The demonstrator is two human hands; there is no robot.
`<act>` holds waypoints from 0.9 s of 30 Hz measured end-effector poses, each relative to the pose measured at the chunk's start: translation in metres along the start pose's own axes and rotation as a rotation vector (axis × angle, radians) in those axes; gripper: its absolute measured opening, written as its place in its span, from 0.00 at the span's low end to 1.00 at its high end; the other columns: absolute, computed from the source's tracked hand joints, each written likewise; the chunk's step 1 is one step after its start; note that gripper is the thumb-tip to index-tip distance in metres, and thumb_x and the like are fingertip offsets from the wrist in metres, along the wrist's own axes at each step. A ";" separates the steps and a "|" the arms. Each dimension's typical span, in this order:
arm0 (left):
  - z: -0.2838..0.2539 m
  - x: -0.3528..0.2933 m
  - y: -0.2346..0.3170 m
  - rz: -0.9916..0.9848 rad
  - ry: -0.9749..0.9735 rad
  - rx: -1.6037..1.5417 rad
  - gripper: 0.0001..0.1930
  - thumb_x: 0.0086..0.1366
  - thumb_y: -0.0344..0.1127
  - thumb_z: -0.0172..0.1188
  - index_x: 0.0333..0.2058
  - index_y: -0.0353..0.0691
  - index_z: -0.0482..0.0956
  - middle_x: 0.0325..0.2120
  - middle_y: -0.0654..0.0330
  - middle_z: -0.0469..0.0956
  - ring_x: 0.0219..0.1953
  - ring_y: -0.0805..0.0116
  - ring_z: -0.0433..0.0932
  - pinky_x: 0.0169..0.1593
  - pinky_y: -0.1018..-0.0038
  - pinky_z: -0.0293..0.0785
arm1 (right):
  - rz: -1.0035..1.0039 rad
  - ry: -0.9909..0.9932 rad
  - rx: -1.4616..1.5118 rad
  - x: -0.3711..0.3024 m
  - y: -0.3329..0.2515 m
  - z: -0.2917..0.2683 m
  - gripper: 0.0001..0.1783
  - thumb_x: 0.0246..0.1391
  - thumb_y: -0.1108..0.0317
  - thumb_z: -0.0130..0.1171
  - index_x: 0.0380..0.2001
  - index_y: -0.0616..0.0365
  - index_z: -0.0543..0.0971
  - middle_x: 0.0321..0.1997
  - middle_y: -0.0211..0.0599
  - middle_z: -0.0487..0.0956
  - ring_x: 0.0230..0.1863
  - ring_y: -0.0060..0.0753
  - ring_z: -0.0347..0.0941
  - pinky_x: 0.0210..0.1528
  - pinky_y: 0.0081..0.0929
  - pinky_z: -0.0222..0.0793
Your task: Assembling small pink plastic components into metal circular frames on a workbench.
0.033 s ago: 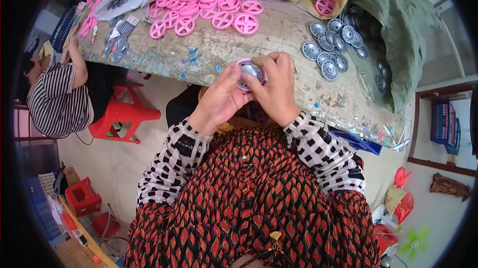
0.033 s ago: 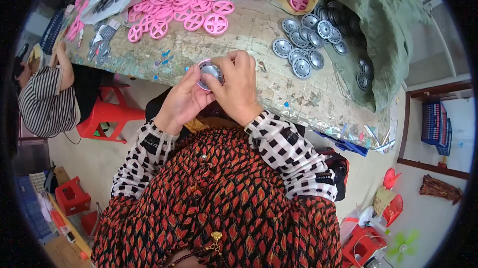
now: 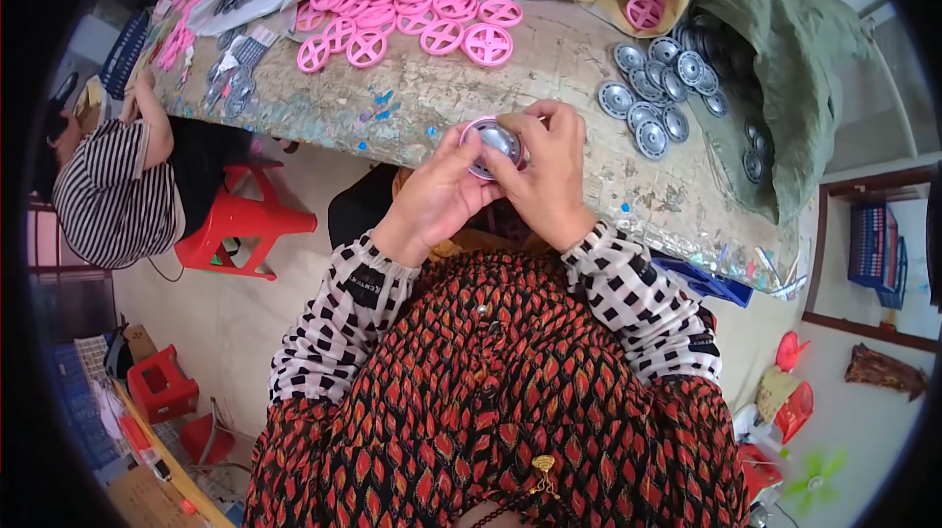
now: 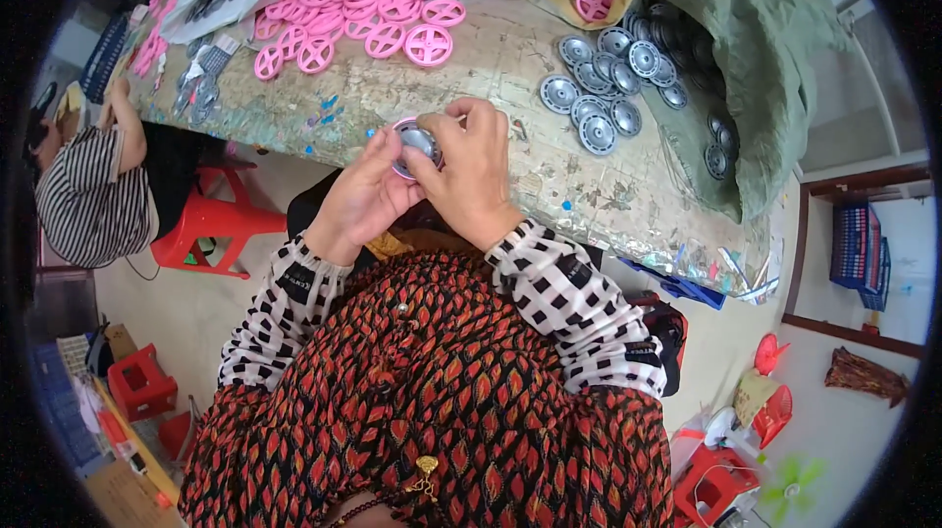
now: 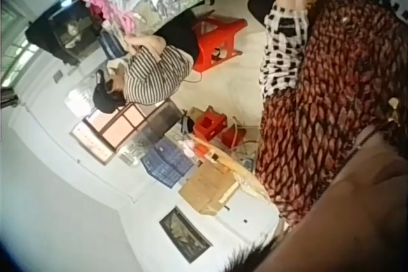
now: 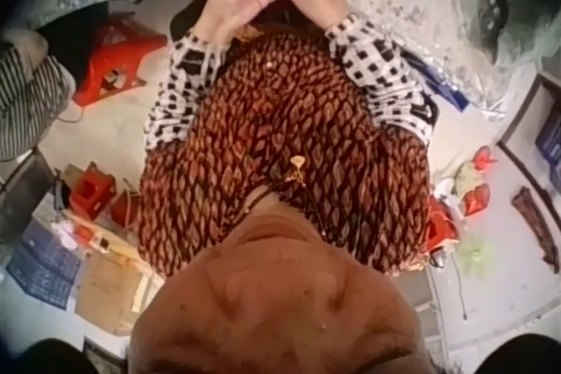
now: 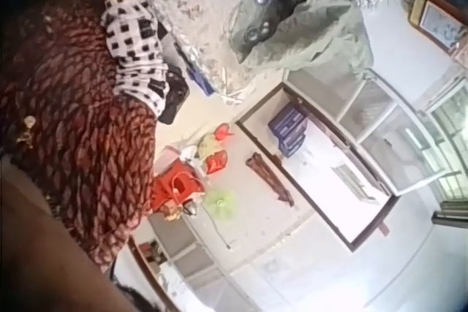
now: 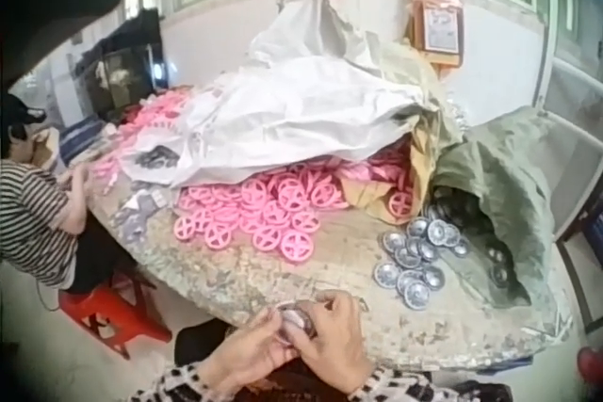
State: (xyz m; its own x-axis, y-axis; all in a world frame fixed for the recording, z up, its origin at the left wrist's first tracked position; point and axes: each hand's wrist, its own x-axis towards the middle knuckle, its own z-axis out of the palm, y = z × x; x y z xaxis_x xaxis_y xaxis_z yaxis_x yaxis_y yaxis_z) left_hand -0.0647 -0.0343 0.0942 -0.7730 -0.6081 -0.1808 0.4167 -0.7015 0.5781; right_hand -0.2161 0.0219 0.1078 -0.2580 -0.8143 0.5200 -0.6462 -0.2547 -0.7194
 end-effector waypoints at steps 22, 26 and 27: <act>-0.026 -0.036 -0.008 -0.098 0.154 0.176 0.16 0.74 0.44 0.48 0.53 0.41 0.67 0.40 0.54 0.78 0.36 0.62 0.82 0.38 0.70 0.81 | 0.344 -0.611 0.420 -0.003 0.035 -0.012 0.26 0.61 0.55 0.60 0.54 0.62 0.73 0.31 0.30 0.76 0.31 0.18 0.70 0.35 0.20 0.69; -0.009 -0.042 -0.007 0.007 0.207 0.048 0.16 0.75 0.42 0.46 0.54 0.40 0.66 0.44 0.52 0.77 0.40 0.57 0.81 0.44 0.64 0.82 | 0.544 -0.728 0.735 0.004 0.002 -0.011 0.22 0.64 0.60 0.56 0.56 0.61 0.72 0.37 0.24 0.74 0.36 0.14 0.68 0.39 0.16 0.67; -0.008 -0.041 -0.005 0.027 0.162 0.005 0.15 0.75 0.41 0.45 0.55 0.41 0.65 0.45 0.52 0.76 0.41 0.57 0.81 0.45 0.62 0.81 | 0.466 -0.633 0.644 0.000 0.004 -0.007 0.20 0.64 0.62 0.57 0.54 0.62 0.73 0.37 0.24 0.74 0.36 0.14 0.68 0.39 0.16 0.68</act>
State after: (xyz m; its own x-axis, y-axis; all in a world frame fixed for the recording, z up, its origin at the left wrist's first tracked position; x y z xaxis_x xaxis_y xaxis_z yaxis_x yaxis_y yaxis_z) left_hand -0.0315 -0.0084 0.0925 -0.6744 -0.6786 -0.2909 0.4333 -0.6828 0.5883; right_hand -0.2232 0.0245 0.1084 0.1636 -0.9832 -0.0807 -0.0202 0.0785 -0.9967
